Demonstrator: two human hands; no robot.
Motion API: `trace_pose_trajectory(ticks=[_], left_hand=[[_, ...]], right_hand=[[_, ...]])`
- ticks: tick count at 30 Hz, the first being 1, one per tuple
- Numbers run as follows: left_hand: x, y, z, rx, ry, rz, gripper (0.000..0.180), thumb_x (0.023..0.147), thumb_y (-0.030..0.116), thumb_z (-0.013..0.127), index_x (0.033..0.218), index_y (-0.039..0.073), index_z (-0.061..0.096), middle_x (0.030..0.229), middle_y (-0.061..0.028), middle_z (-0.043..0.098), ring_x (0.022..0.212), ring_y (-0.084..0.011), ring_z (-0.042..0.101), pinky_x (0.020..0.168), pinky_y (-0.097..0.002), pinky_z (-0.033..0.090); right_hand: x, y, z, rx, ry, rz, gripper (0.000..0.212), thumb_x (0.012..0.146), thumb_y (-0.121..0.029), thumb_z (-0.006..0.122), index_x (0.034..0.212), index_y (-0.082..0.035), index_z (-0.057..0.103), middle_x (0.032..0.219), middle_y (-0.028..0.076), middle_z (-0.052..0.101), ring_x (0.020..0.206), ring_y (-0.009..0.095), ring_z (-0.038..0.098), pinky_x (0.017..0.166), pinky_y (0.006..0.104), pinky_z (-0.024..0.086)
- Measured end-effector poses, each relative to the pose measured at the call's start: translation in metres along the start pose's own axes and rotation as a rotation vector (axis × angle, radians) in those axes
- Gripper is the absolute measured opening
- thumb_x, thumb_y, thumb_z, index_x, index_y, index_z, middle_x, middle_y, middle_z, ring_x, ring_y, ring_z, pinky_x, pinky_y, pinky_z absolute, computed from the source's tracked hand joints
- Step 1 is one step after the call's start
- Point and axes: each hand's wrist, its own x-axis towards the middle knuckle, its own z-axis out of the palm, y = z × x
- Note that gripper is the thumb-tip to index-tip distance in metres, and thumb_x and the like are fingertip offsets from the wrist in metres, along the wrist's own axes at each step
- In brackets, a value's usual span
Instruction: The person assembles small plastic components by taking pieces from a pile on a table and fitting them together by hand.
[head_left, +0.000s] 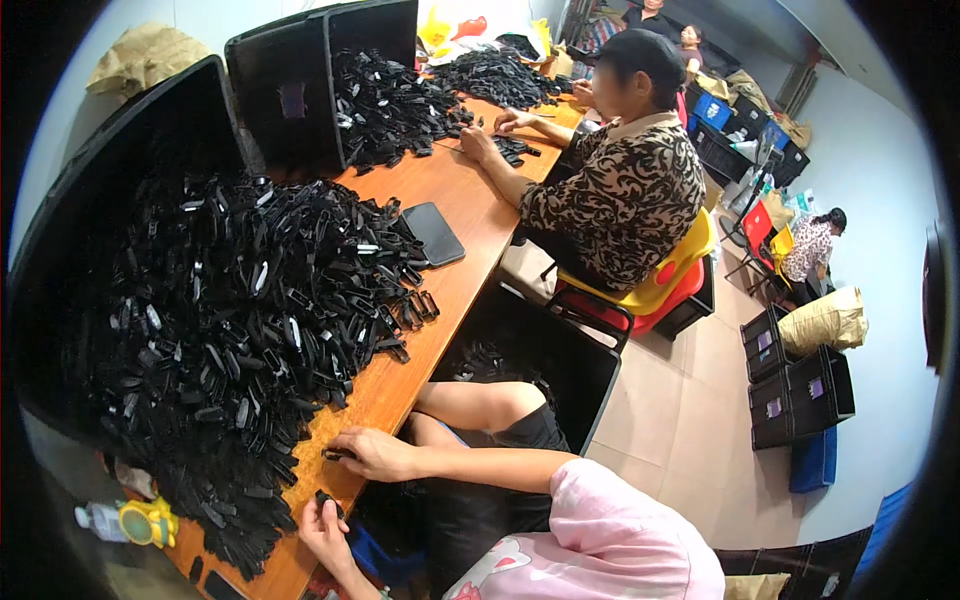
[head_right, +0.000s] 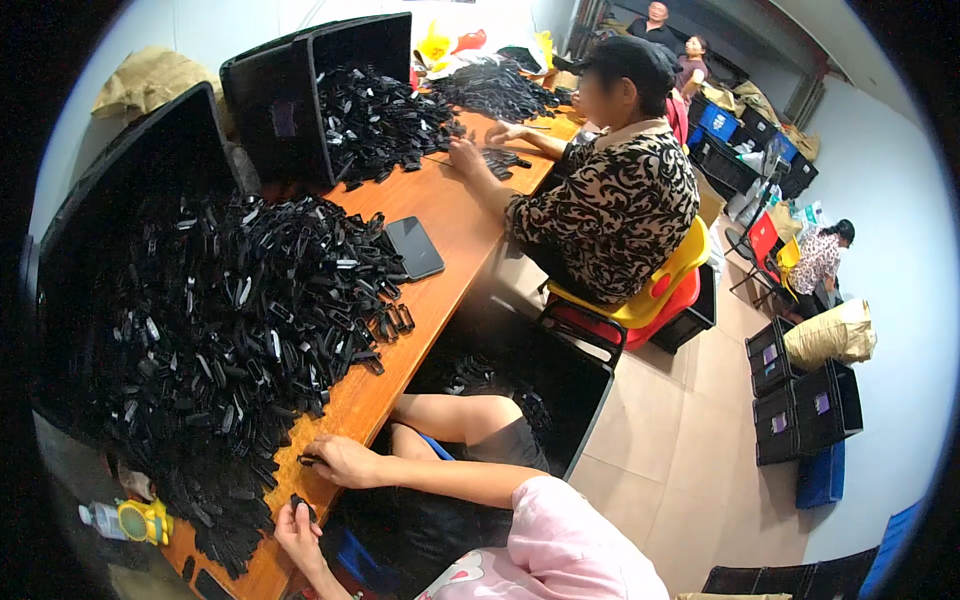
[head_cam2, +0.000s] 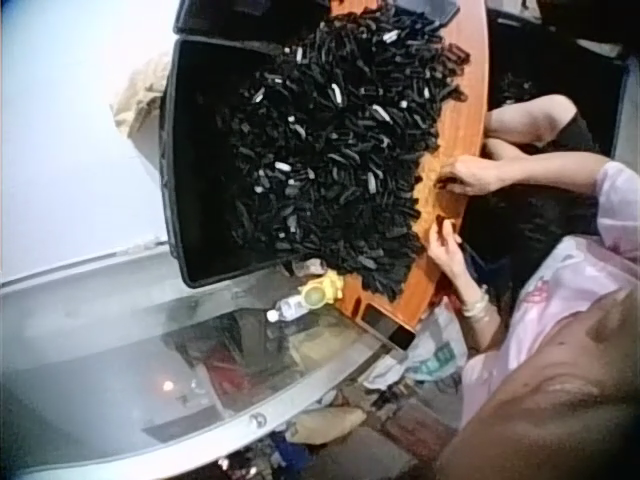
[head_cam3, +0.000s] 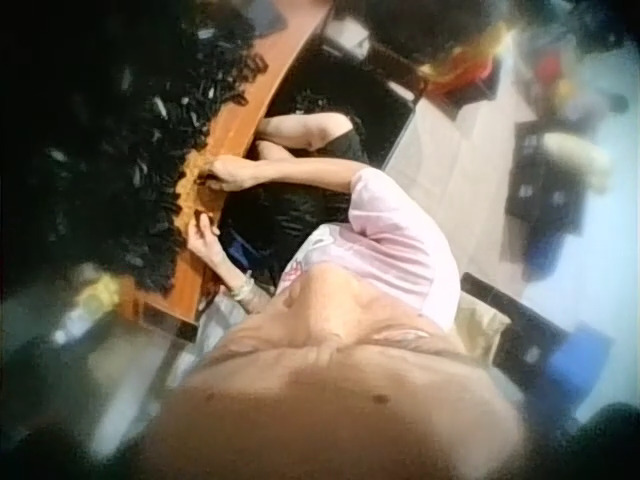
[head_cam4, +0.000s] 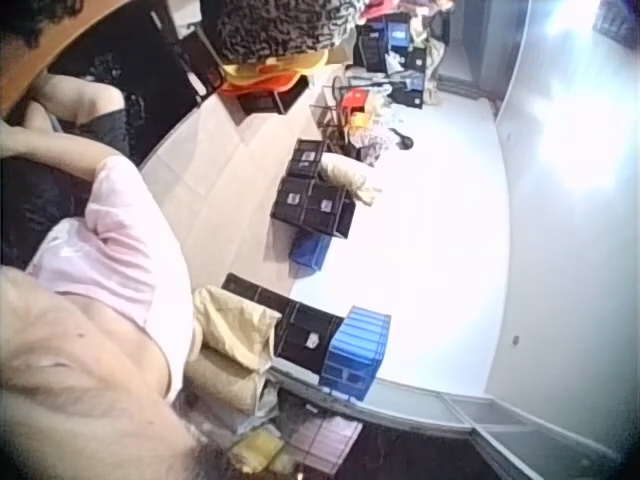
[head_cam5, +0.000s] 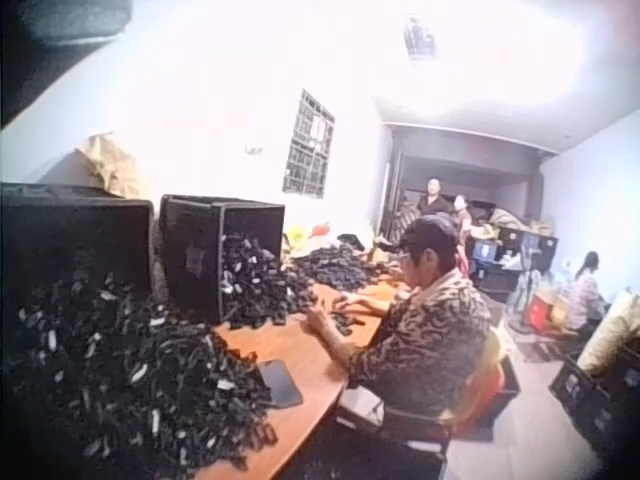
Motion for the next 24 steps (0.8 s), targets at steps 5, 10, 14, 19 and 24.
trace_pose_trajectory(ticks=[5,10,14,19,24], left_hand=[[0.002,-0.004,0.006,0.036,0.024,0.040,0.024,0.088,0.015,0.060,0.100,-0.005,0.058,0.076,-0.0049,0.060,0.048,-0.0057,0.044,0.042,-0.0191,0.034],[0.001,-0.010,0.008,0.092,0.057,0.071,0.029,0.089,0.016,0.059,0.107,-0.007,0.056,0.077,-0.0059,0.060,0.049,-0.0065,0.044,0.042,-0.0200,0.035],[-0.001,-0.008,0.010,0.090,0.071,0.054,0.029,0.090,0.015,0.058,0.107,-0.007,0.055,0.078,-0.0066,0.060,0.049,-0.0068,0.044,0.041,-0.0203,0.035],[0.002,-0.016,0.007,0.110,0.047,0.121,0.027,0.090,0.016,0.057,0.106,-0.006,0.056,0.078,-0.0061,0.060,0.048,-0.0069,0.044,0.041,-0.0200,0.035],[-0.002,-0.006,0.009,0.143,0.047,0.110,0.028,0.090,0.017,0.057,0.106,-0.005,0.056,0.076,-0.0053,0.059,0.047,-0.0069,0.045,0.040,-0.0198,0.034]], right_hand=[[-0.001,-0.003,-0.002,0.087,-0.065,-0.067,0.031,0.079,-0.006,0.057,0.109,0.003,0.051,0.099,0.020,0.056,0.097,0.038,0.054,0.083,0.0427,0.044],[-0.001,-0.003,0.000,0.160,-0.096,-0.158,0.030,0.078,-0.004,0.056,0.106,0.003,0.051,0.097,0.022,0.058,0.093,0.040,0.056,0.079,0.0447,0.045],[-0.003,-0.004,-0.002,0.085,-0.174,-0.123,0.029,0.086,-0.008,0.052,0.113,0.001,0.047,0.103,0.021,0.057,0.097,0.039,0.054,0.082,0.0448,0.043],[-0.005,-0.002,-0.003,0.189,-0.154,-0.124,0.028,0.085,-0.007,0.052,0.112,0.002,0.048,0.101,0.023,0.058,0.098,0.039,0.055,0.083,0.0441,0.043],[-0.007,-0.001,-0.004,0.154,-0.156,-0.118,0.028,0.085,-0.006,0.052,0.111,0.002,0.048,0.100,0.023,0.058,0.098,0.039,0.055,0.083,0.0436,0.044]])
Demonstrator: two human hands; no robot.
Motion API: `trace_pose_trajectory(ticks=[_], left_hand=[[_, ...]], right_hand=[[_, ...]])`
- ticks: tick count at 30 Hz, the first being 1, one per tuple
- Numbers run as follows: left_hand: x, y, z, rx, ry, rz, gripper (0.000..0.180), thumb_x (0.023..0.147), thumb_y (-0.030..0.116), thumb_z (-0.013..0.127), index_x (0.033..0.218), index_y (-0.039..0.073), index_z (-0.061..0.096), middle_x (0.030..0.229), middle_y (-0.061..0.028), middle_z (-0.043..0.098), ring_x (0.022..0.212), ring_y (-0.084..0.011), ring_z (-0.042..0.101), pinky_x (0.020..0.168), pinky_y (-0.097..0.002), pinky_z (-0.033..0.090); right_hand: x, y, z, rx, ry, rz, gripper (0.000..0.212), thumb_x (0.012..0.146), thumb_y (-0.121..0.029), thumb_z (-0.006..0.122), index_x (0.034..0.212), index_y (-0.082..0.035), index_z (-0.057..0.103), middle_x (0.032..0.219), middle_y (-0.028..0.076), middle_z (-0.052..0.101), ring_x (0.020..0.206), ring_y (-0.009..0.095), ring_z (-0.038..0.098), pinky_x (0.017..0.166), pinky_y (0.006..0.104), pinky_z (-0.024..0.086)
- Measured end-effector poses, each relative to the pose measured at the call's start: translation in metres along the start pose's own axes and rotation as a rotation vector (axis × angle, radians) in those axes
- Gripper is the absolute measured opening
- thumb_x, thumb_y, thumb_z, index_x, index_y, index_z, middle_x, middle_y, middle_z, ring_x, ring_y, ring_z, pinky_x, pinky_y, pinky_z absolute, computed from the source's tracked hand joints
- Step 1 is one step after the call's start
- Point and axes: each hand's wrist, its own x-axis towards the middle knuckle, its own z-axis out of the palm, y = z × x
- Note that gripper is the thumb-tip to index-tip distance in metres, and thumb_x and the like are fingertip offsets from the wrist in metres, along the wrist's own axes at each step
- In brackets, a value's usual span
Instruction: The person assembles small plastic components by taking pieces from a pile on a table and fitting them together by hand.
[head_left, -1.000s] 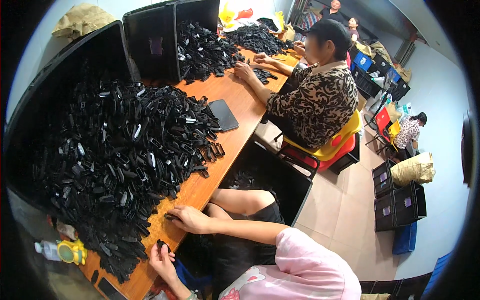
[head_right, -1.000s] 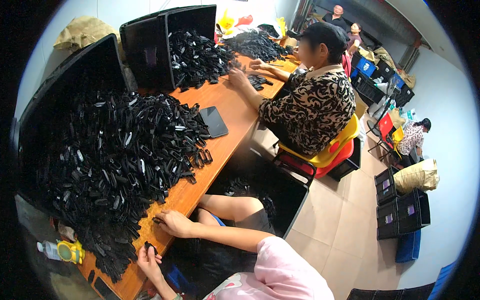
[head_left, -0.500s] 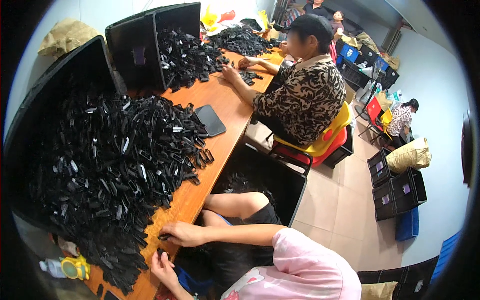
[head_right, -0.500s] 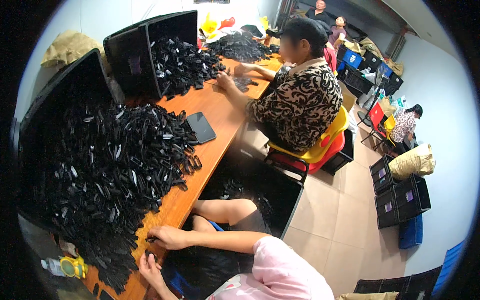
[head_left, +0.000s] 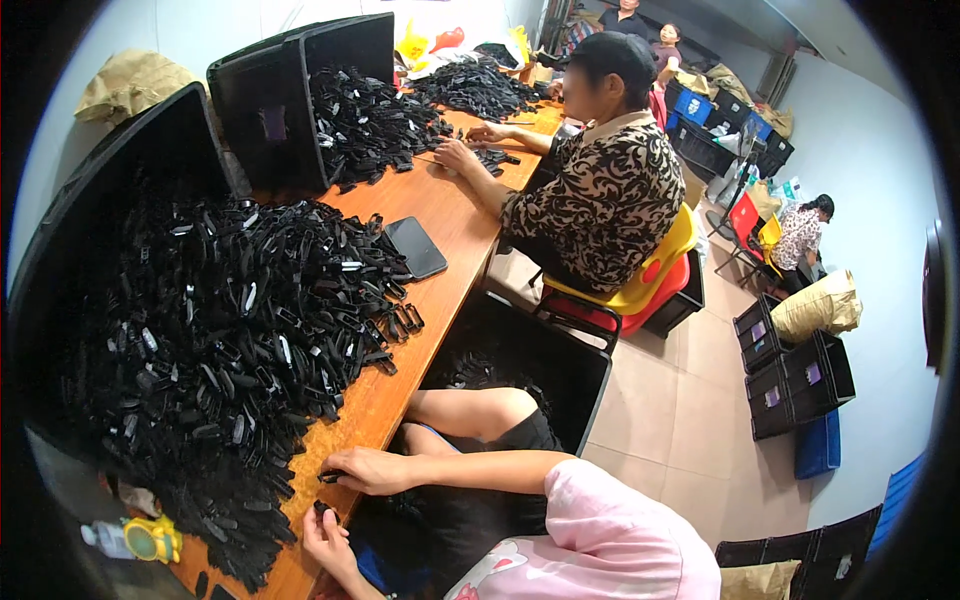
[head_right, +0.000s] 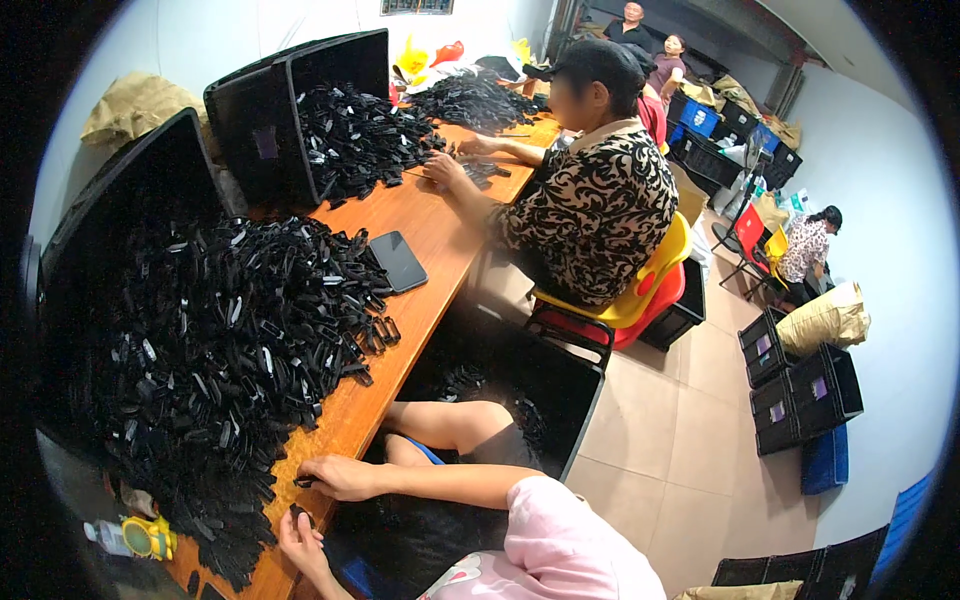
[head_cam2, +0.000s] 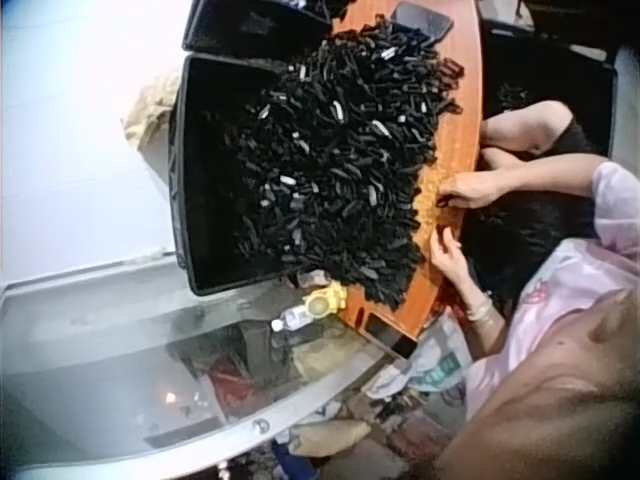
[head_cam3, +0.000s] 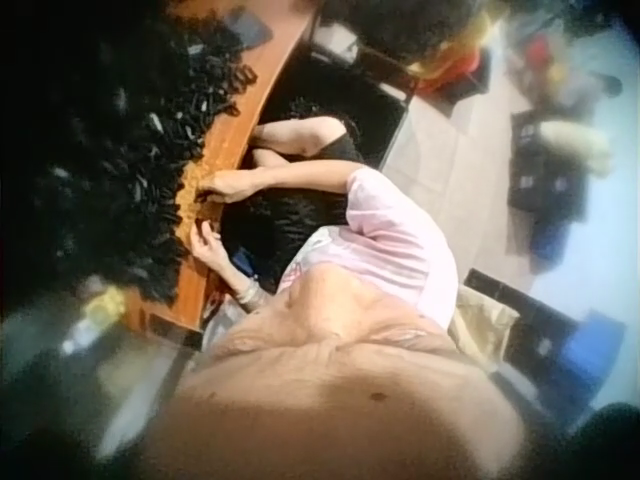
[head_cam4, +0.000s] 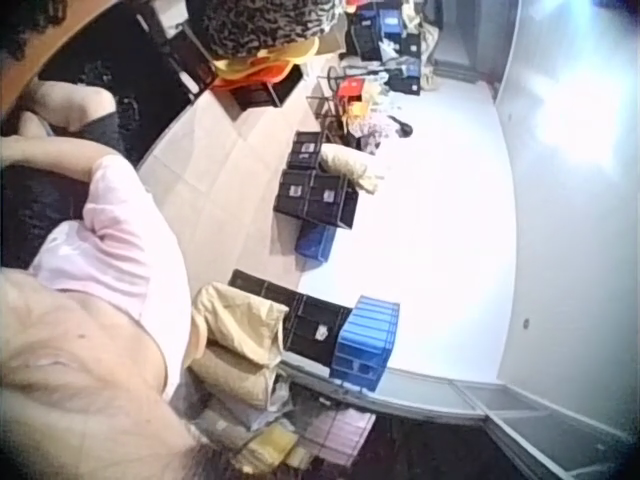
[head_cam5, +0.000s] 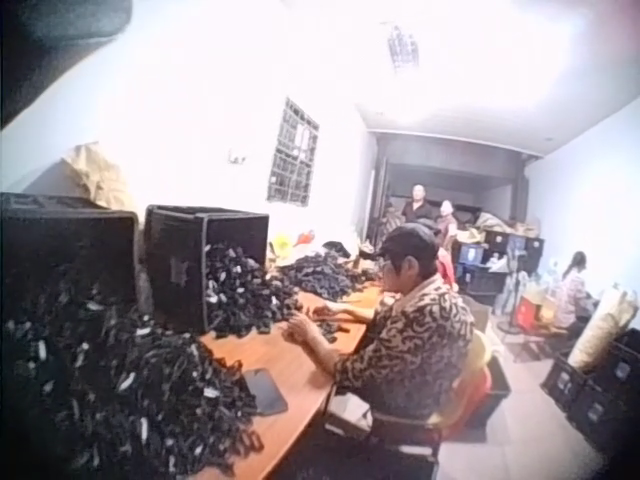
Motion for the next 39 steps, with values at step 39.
trace_pose_trajectory(ticks=[39], left_hand=[[-0.016,0.015,-0.001,-0.084,0.016,-0.024,0.029,0.088,0.011,0.058,0.111,-0.006,0.054,0.077,-0.0033,0.059,0.053,-0.0067,0.047,0.047,-0.0203,0.036]], right_hand=[[-0.014,-0.030,0.014,0.208,-0.091,-0.054,0.029,0.086,-0.004,0.052,0.114,0.003,0.051,0.101,0.021,0.060,0.097,0.035,0.057,0.084,0.0378,0.046]])
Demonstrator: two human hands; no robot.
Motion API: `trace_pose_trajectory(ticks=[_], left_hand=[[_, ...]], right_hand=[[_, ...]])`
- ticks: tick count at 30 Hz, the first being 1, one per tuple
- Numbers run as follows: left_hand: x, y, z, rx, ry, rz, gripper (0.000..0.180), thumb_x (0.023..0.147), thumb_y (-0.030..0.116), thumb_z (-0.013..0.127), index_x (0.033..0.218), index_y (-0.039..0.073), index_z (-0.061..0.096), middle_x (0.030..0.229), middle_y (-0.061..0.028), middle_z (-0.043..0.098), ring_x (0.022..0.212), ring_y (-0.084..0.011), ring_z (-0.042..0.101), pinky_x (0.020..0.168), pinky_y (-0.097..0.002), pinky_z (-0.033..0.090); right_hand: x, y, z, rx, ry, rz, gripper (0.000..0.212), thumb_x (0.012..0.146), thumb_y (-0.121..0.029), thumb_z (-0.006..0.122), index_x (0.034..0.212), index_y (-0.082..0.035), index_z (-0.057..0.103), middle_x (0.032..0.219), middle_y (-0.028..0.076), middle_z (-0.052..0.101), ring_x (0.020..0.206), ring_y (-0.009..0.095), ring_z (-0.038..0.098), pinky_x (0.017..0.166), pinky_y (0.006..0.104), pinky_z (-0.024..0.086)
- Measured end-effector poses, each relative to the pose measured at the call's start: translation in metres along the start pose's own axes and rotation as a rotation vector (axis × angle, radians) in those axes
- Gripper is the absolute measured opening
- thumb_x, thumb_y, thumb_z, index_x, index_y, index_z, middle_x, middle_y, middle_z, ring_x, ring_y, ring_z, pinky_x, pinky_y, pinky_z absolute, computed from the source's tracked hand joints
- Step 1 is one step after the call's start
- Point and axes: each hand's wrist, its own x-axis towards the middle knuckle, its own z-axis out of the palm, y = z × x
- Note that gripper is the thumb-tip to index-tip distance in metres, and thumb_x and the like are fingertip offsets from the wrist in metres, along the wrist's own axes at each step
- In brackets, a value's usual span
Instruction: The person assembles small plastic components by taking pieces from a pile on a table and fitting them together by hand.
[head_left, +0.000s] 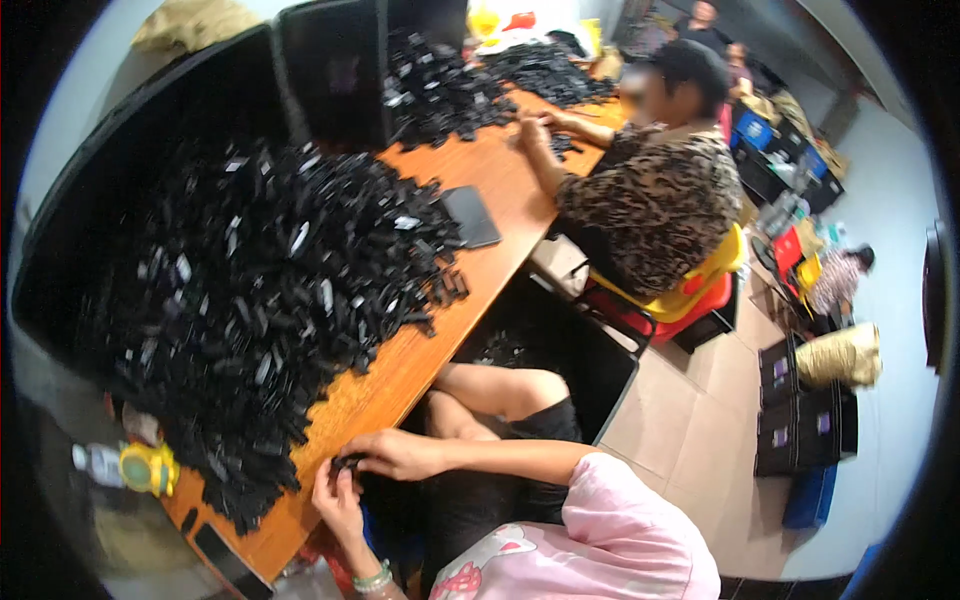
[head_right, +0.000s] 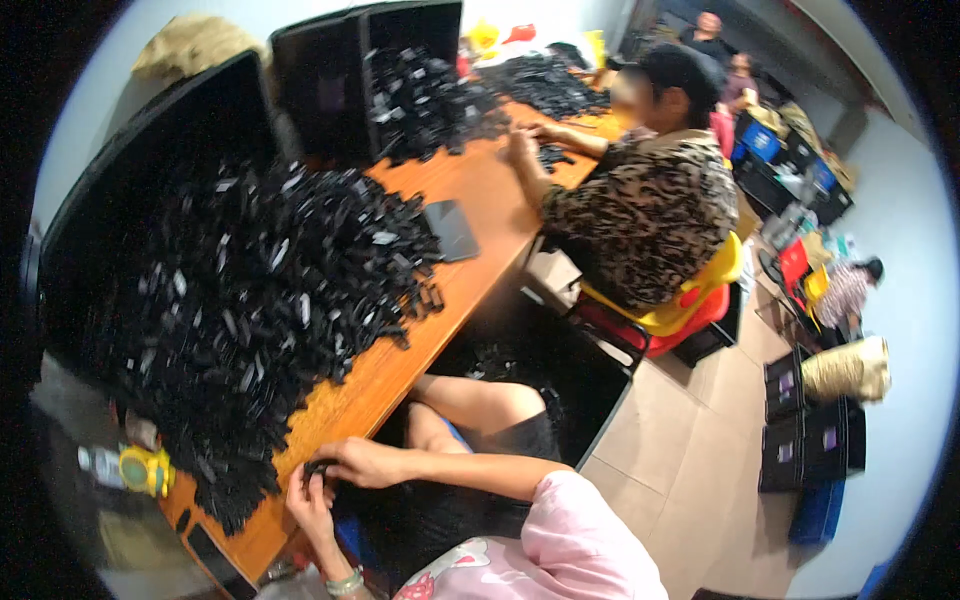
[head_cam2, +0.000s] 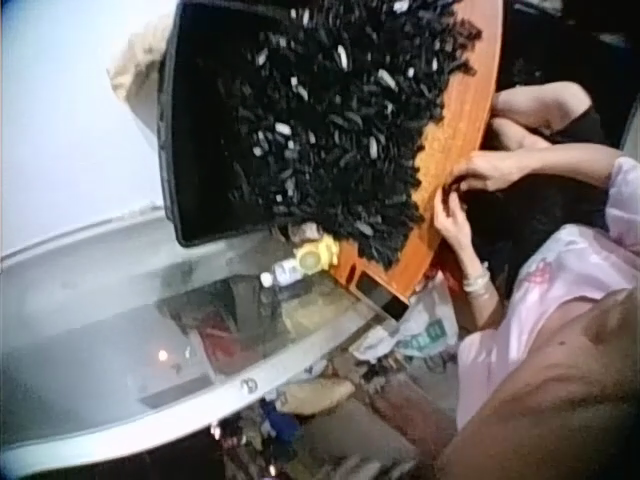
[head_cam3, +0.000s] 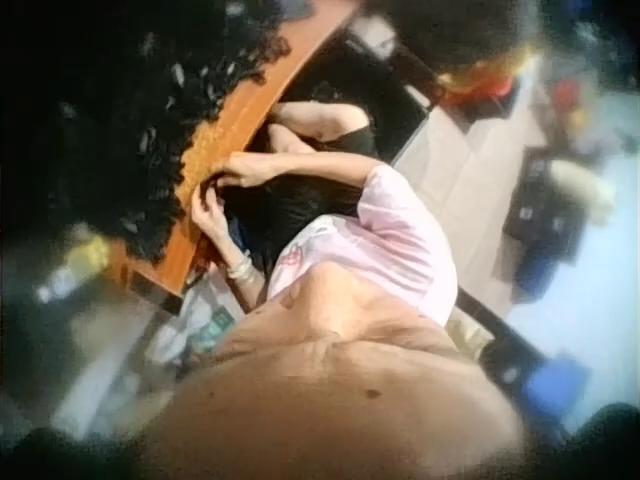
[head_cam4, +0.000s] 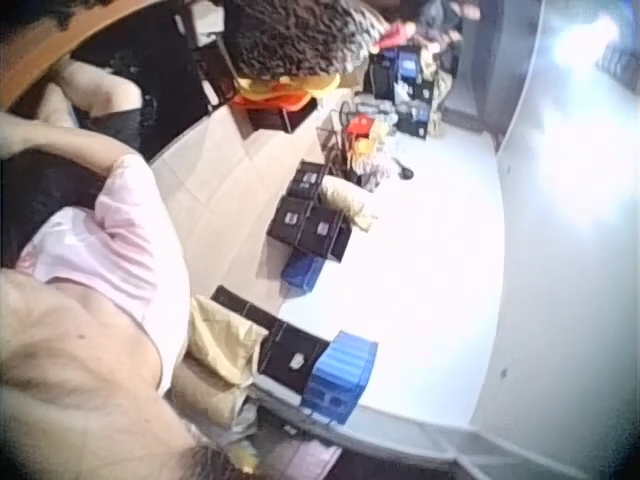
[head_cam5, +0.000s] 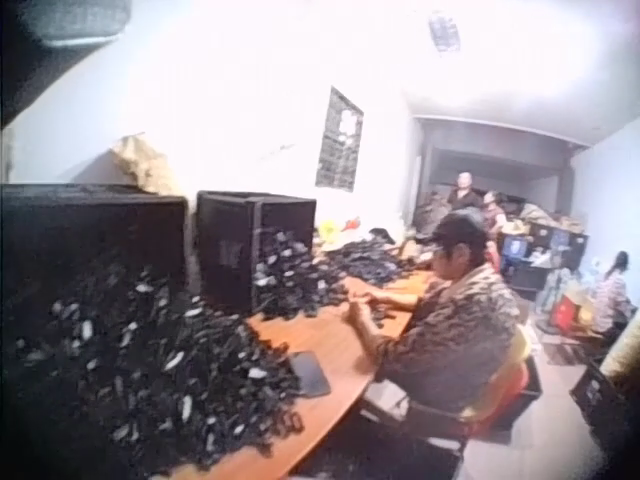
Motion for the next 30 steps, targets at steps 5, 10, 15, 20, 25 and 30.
trace_pose_trajectory(ticks=[5,10,15,20,25,30], left_hand=[[0.006,0.035,0.018,-0.042,-0.020,0.183,0.022,0.085,0.004,0.057,0.104,-0.007,0.058,0.077,-0.0022,0.056,0.057,-0.0057,0.048,0.048,-0.0184,0.036],[0.008,0.059,0.024,0.044,-0.070,0.294,0.022,0.078,-0.001,0.065,0.099,-0.007,0.060,0.083,-0.0075,0.057,0.060,-0.0101,0.052,0.050,-0.0205,0.039],[0.006,0.075,0.017,0.156,-0.054,0.384,0.022,0.078,0.002,0.068,0.097,-0.006,0.060,0.081,-0.0097,0.058,0.062,-0.0149,0.055,0.053,-0.0242,0.042],[0.004,0.077,0.014,0.199,-0.080,0.459,0.023,0.076,0.004,0.069,0.095,-0.006,0.060,0.082,-0.0150,0.059,0.068,-0.0266,0.059,0.058,-0.0312,0.046],[0.002,0.080,0.012,0.185,-0.065,0.436,0.023,0.076,0.003,0.069,0.094,-0.006,0.060,0.081,-0.0144,0.059,0.066,-0.0252,0.058,0.056,-0.0314,0.046],[0.006,0.077,0.015,0.156,-0.079,0.464,0.020,0.076,0.000,0.068,0.093,-0.007,0.060,0.078,-0.0096,0.057,0.062,-0.0155,0.053,0.052,-0.0253,0.041]], right_hand=[[-0.006,-0.033,-0.023,0.171,0.072,0.066,0.030,0.087,-0.002,0.051,0.117,0.004,0.051,0.103,0.019,0.061,0.096,0.027,0.061,0.084,0.0350,0.047],[-0.013,-0.052,-0.038,-0.098,0.073,0.008,0.033,0.087,-0.004,0.055,0.119,0.003,0.051,0.104,0.020,0.058,0.099,0.033,0.057,0.085,0.0356,0.045],[-0.012,-0.049,-0.037,-0.252,0.006,-0.036,0.038,0.086,-0.003,0.054,0.123,0.003,0.047,0.100,0.019,0.055,0.093,0.035,0.055,0.081,0.0372,0.044],[-0.016,-0.048,-0.033,-0.425,0.067,-0.097,0.042,0.085,-0.001,0.055,0.125,0.000,0.047,0.095,0.017,0.052,0.088,0.033,0.054,0.077,0.0364,0.044],[-0.018,-0.051,-0.035,-0.405,0.011,0.017,0.043,0.084,-0.001,0.056,0.126,0.000,0.046,0.096,0.015,0.052,0.088,0.032,0.055,0.075,0.0364,0.044],[-0.016,-0.046,-0.035,-0.514,0.043,-0.147,0.042,0.081,0.001,0.057,0.122,0.003,0.047,0.096,0.017,0.052,0.089,0.032,0.055,0.074,0.0379,0.045]])
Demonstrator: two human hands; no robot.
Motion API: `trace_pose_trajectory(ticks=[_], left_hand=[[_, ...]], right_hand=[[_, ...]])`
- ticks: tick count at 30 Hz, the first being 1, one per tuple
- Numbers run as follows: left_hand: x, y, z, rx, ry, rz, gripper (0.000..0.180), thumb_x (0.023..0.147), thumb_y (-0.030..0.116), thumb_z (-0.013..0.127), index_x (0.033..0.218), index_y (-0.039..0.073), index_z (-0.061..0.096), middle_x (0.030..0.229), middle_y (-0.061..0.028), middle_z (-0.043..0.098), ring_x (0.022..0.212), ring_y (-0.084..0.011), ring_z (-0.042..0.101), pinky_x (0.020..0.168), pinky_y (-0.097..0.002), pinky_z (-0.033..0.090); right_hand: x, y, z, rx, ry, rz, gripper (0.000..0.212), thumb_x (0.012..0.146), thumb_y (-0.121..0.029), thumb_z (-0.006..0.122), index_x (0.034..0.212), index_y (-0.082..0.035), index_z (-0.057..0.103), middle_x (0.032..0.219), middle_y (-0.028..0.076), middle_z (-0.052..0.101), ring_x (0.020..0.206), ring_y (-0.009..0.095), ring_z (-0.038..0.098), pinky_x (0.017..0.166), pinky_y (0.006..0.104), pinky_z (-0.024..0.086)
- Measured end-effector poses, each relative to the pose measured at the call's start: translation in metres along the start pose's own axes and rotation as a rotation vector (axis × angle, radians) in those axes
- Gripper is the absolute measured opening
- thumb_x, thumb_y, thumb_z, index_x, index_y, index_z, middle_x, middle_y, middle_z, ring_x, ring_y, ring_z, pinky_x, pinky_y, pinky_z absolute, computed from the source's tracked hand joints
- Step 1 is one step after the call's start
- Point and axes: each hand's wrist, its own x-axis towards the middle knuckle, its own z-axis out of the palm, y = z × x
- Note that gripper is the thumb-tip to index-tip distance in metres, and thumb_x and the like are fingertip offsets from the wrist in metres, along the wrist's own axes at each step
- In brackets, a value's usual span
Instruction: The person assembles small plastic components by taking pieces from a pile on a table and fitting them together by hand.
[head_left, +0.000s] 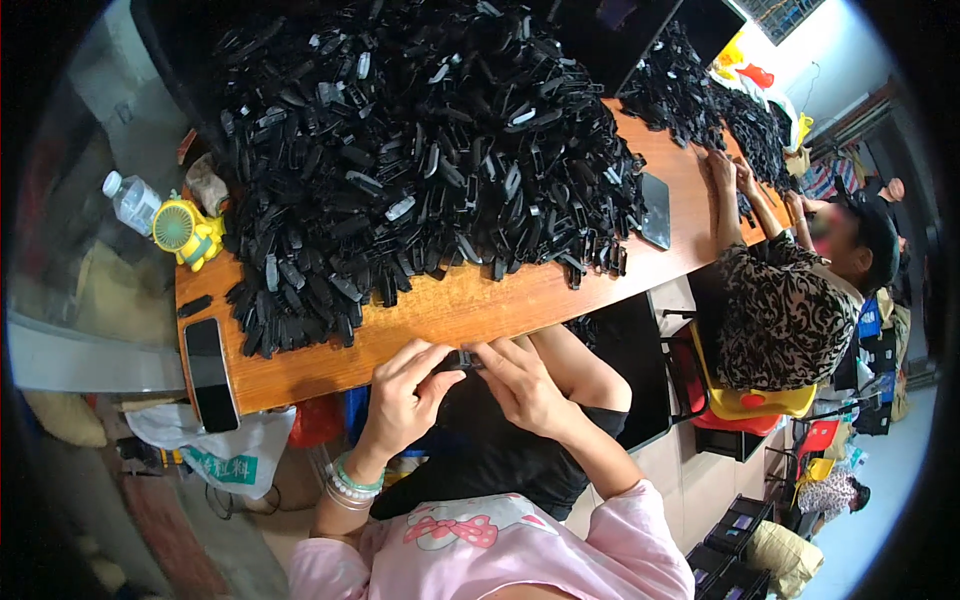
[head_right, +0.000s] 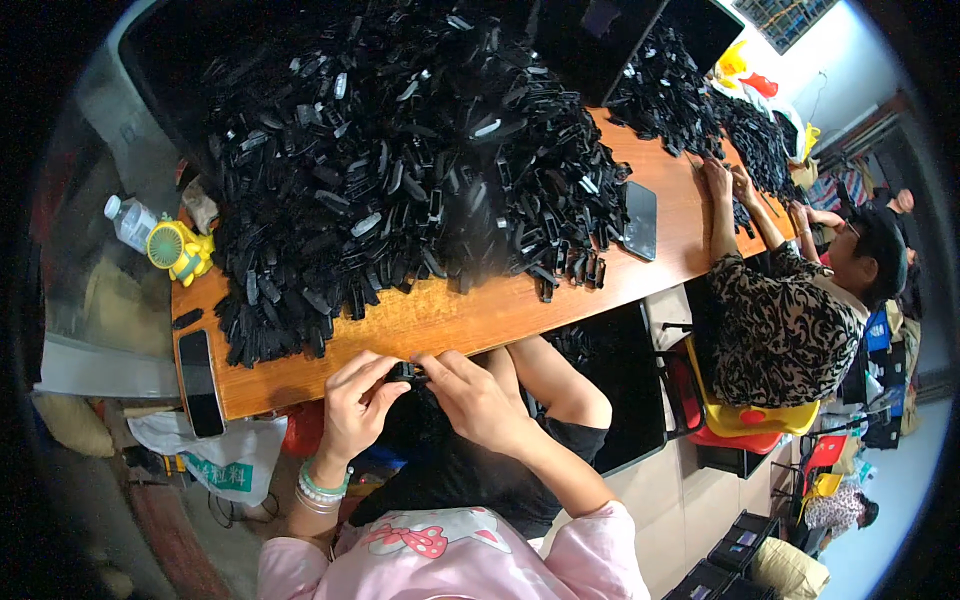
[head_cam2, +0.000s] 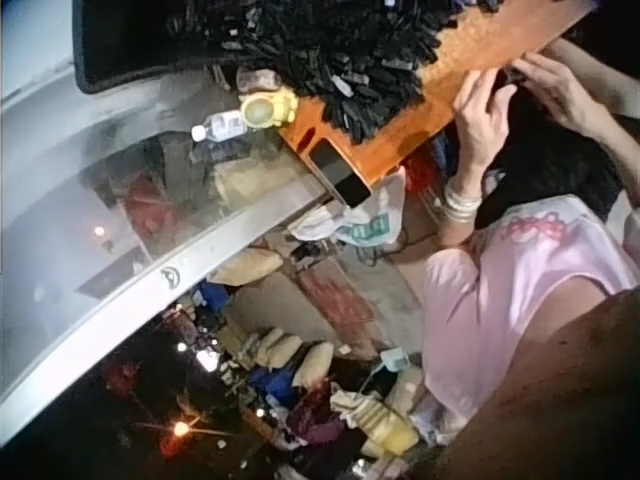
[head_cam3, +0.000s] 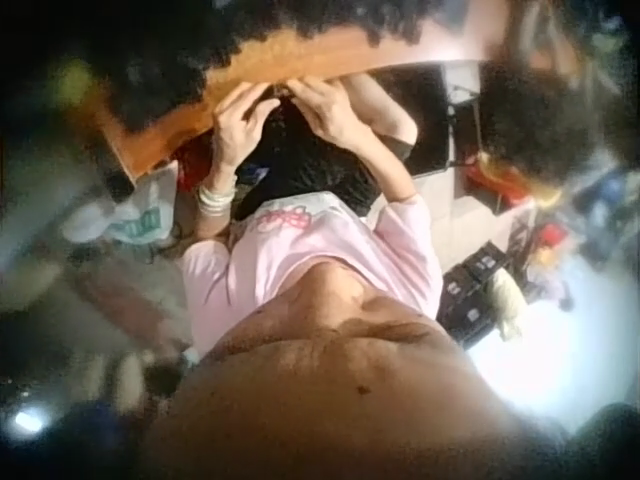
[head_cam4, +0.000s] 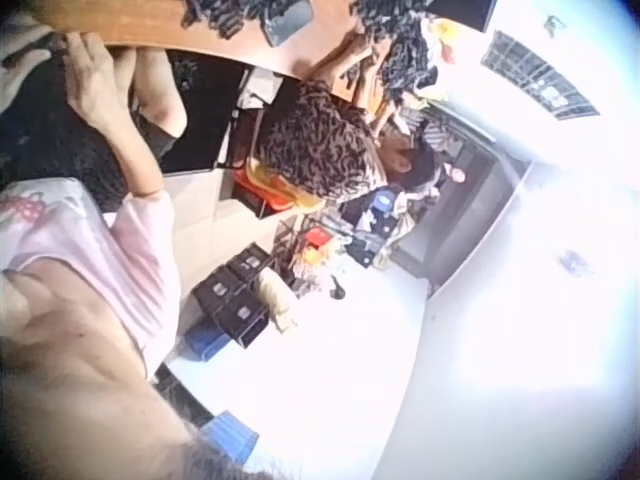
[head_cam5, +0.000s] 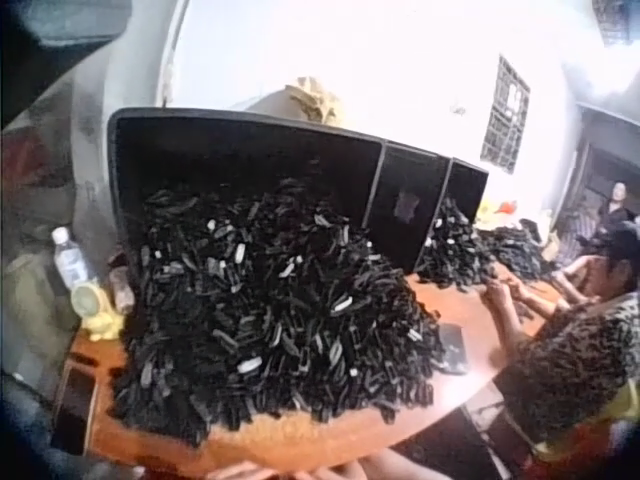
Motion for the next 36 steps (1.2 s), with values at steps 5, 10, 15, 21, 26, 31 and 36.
trace_pose_trajectory(ticks=[5,10,15,21,26,31,36], left_hand=[[0.001,0.003,0.004,0.055,-0.013,0.021,0.016,0.081,0.002,0.064,0.093,-0.008,0.059,0.077,-0.0079,0.056,0.063,-0.0135,0.054,0.052,-0.0249,0.041],[-0.008,-0.007,0.021,-0.344,0.110,-0.292,0.025,0.087,0.006,0.059,0.106,-0.010,0.058,0.092,-0.0105,0.057,0.071,-0.0137,0.061,0.063,-0.0230,0.050],[-0.018,-0.016,0.006,-0.666,-0.020,-0.491,0.024,0.088,0.008,0.059,0.107,-0.007,0.061,0.085,-0.0070,0.058,0.064,-0.0107,0.058,0.058,-0.0210,0.047],[-0.011,-0.043,-0.016,-0.288,-0.061,-0.362,0.017,0.090,0.010,0.055,0.099,-0.002,0.064,0.083,-0.0075,0.060,0.068,-0.0161,0.061,0.057,-0.0244,0.048],[0.031,-0.065,-0.037,0.935,-0.167,0.204,0.028,0.070,-0.003,0.058,0.098,-0.002,0.057,0.092,-0.0128,0.049,0.081,-0.0281,0.056,0.063,-0.0356,0.049],[0.043,-0.077,-0.038,1.049,-0.299,0.320,0.014,0.071,0.003,0.055,0.085,-0.002,0.055,0.091,-0.0138,0.048,0.083,-0.0263,0.054,0.063,-0.0335,0.049],[0.040,-0.085,-0.036,1.032,-0.385,0.406,0.006,0.071,0.004,0.056,0.071,0.001,0.051,0.090,-0.0133,0.049,0.082,-0.0246,0.054,0.061,-0.0325,0.049]], right_hand=[[0.001,-0.001,0.002,-0.151,0.013,-0.106,0.045,0.079,0.003,0.058,0.122,0.005,0.045,0.097,0.018,0.052,0.087,0.033,0.056,0.075,0.0377,0.047],[0.012,-0.011,0.009,0.004,0.135,0.021,0.037,0.077,-0.002,0.066,0.113,0.001,0.054,0.099,0.014,0.055,0.081,0.027,0.058,0.069,0.0328,0.048],[0.000,0.010,0.021,0.629,0.140,0.319,0.025,0.078,-0.006,0.069,0.099,0.001,0.059,0.090,0.010,0.058,0.074,0.017,0.057,0.064,0.0260,0.045],[0.012,0.024,0.022,0.754,-0.063,0.468,0.022,0.078,-0.013,0.070,0.091,0.002,0.062,0.079,0.010,0.059,0.069,0.019,0.058,0.065,0.0286,0.046],[0.046,0.055,0.033,0.078,-0.057,0.283,0.026,0.083,-0.015,0.064,0.104,-0.001,0.059,0.085,0.011,0.059,0.073,0.026,0.061,0.066,0.0361,0.049],[0.071,0.076,0.054,-0.348,0.111,0.188,0.025,0.080,-0.019,0.063,0.099,-0.003,0.057,0.087,0.015,0.056,0.078,0.034,0.060,0.065,0.0413,0.050],[0.053,0.067,0.052,-0.361,0.066,0.347,0.022,0.079,-0.021,0.064,0.086,-0.003,0.055,0.086,0.015,0.054,0.077,0.032,0.060,0.063,0.0407,0.050]])
